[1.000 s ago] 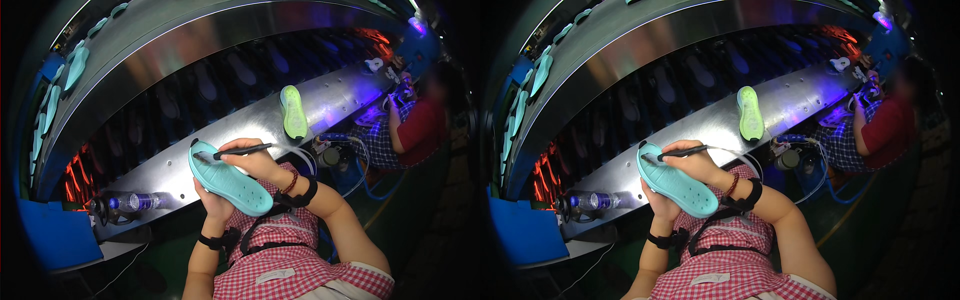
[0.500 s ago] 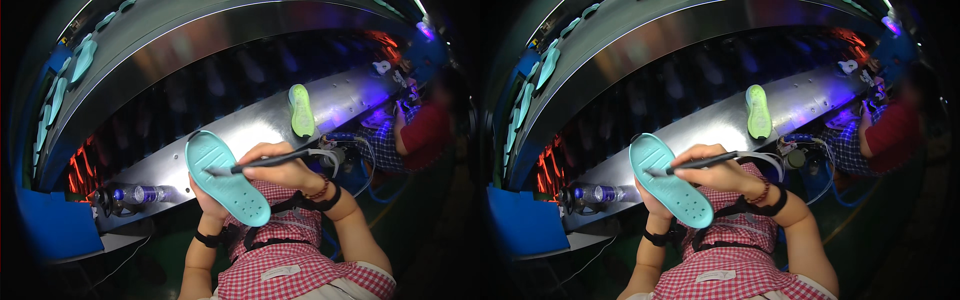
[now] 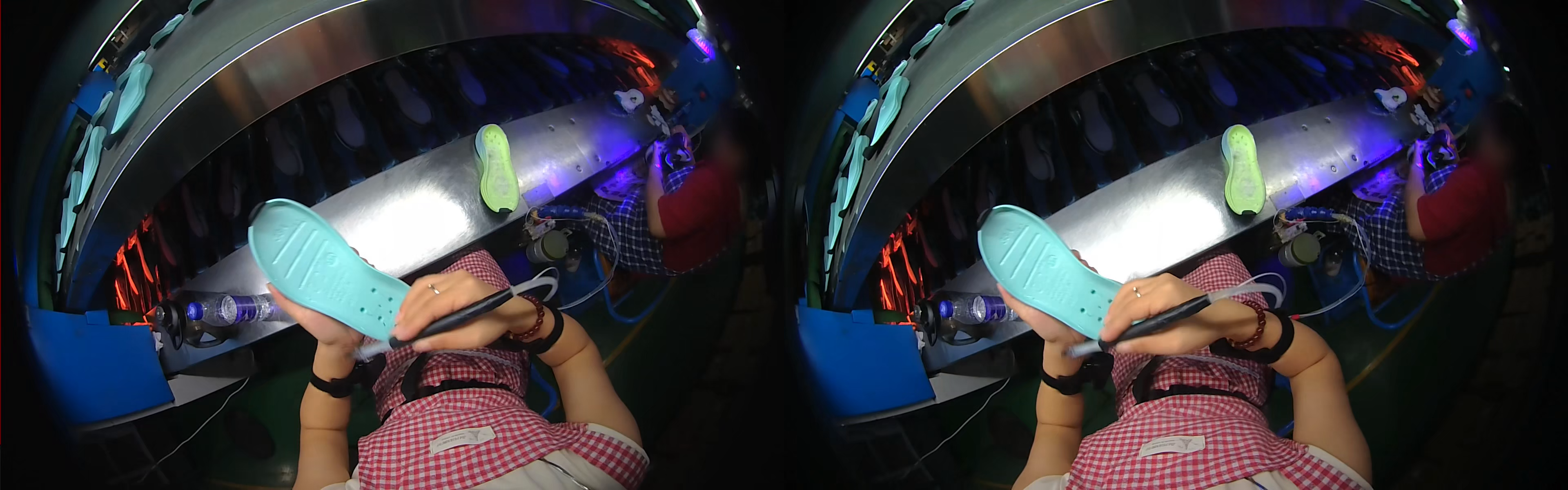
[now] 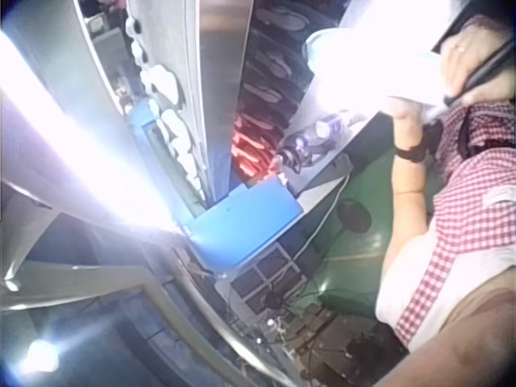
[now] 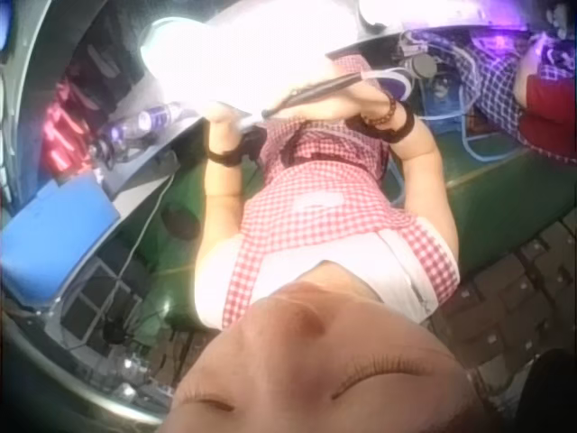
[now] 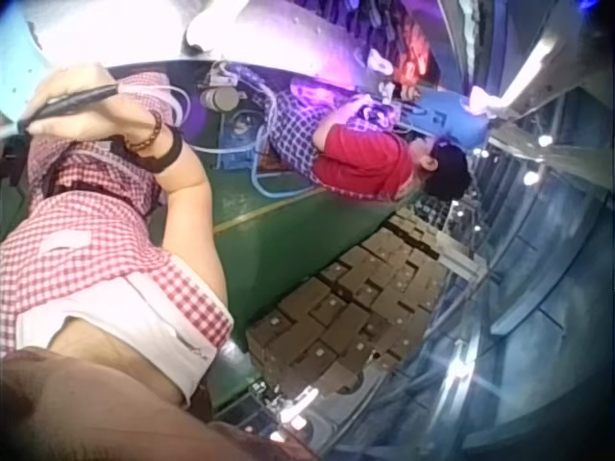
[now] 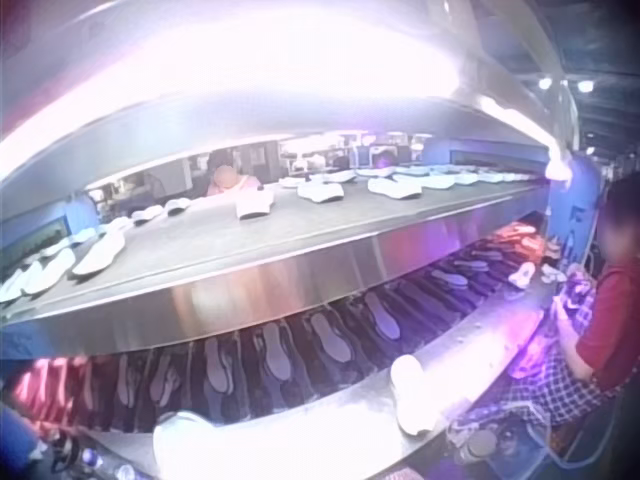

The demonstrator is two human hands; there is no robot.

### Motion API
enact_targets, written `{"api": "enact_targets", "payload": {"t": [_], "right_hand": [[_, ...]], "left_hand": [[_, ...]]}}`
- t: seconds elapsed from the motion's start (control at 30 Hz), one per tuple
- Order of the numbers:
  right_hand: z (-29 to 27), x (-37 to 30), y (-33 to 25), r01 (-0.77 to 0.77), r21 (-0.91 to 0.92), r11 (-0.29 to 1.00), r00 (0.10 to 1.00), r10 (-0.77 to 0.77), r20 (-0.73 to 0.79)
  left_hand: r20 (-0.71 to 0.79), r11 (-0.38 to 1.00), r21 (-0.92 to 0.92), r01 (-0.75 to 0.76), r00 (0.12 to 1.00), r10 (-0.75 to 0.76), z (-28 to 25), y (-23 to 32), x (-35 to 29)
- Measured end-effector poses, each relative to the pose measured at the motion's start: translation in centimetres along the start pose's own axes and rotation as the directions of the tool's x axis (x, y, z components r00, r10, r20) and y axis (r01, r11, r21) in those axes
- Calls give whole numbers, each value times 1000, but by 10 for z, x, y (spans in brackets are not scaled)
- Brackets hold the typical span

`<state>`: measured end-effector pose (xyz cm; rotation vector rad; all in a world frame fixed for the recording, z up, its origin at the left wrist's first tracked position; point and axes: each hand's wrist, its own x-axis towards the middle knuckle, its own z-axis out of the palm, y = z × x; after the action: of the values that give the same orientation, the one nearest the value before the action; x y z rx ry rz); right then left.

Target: Applying adhesive or primer to the interior of shoe soles using a brush on an assembly line.

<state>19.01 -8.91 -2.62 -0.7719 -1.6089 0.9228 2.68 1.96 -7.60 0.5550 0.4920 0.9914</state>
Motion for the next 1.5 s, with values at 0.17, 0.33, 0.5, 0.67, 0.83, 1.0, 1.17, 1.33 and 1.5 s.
{"api": "enact_targets", "payload": {"t": [0.17,0.33,0.5,0.67,0.83,1.0,1.17,1.33,1.5], "right_hand": [[-7,0,10,-29,-169,985,989,4,-147],[-6,-12,3,35,124,992,999,-35,-6],[-10,-11,9,-145,6,989,980,145,-138],[-16,-14,12,-216,310,926,960,259,-103],[3,-15,12,-263,660,703,861,480,-169],[10,-11,-8,-361,225,905,921,384,-68],[-11,-7,-16,-206,102,973,978,201,54],[-14,-2,-17,-116,76,990,968,96,232],[-34,-3,-27,-73,29,997,962,63,267]], "left_hand": [[34,975,-46,-218,975,220,10,7,1],[-6,954,-3,-300,954,300,30,25,-3],[-81,946,74,-314,944,320,35,22,1],[324,965,-20,-263,911,255,21,33,0],[12,985,-130,-113,993,116,46,10,-22],[434,981,0,193,884,-174,-5,10,-17],[333,947,279,159,909,-251,3,27,-17],[333,825,369,427,768,-547,8,39,-9],[223,667,500,552,662,-716,29,47,-15]]}}
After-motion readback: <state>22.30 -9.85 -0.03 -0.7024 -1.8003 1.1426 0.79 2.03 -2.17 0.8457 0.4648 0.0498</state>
